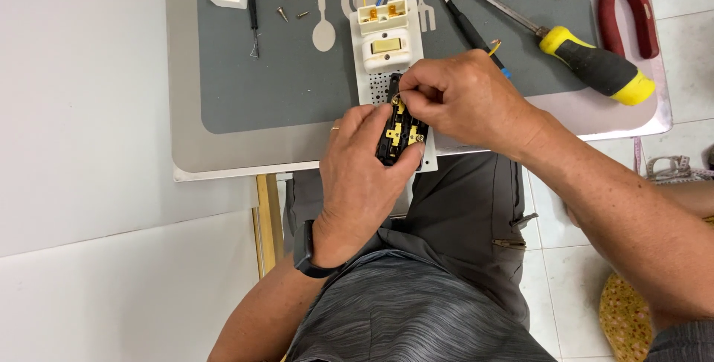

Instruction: A person is disassembling, wiring, and reassembling an electrical socket using a screwdriver.

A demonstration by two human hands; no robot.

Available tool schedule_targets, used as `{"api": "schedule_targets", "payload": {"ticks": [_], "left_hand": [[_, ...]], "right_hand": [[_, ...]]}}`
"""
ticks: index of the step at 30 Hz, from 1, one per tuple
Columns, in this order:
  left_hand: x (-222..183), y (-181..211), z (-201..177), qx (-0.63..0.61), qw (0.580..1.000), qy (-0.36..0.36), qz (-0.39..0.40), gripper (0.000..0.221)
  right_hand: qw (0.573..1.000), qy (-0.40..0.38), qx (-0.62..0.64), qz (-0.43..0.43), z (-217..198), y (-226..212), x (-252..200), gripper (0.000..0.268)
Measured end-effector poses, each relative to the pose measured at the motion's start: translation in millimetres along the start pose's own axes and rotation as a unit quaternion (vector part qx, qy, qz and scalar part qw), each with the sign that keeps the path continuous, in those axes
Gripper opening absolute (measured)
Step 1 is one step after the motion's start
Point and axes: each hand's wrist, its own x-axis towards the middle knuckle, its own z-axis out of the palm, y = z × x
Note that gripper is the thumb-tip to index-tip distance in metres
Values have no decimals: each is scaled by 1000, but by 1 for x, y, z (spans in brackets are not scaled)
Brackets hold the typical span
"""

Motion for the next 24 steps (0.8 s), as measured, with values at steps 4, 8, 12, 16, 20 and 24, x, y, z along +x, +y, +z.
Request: {"api": "schedule_targets", "payload": {"ticks": [4,8,12,16,20,24], "left_hand": [[0,-3,0,-87,996,-24,-8,54],[0,-5,1,-143,989,-21,-24,55],[-3,-10,4,-167,985,-18,-27,56],[-7,-10,7,-177,984,10,-10,51],[-6,-11,6,-152,988,27,27,49],[-2,-12,8,-83,994,29,67,48]], "right_hand": [[995,19,95,20,1,1,2,3],[994,17,103,21,4,2,4,3],[994,15,105,23,5,3,6,4],[994,-1,105,31,3,3,7,7],[993,-8,114,23,1,3,8,8],[994,-19,106,23,-3,1,9,7]]}}
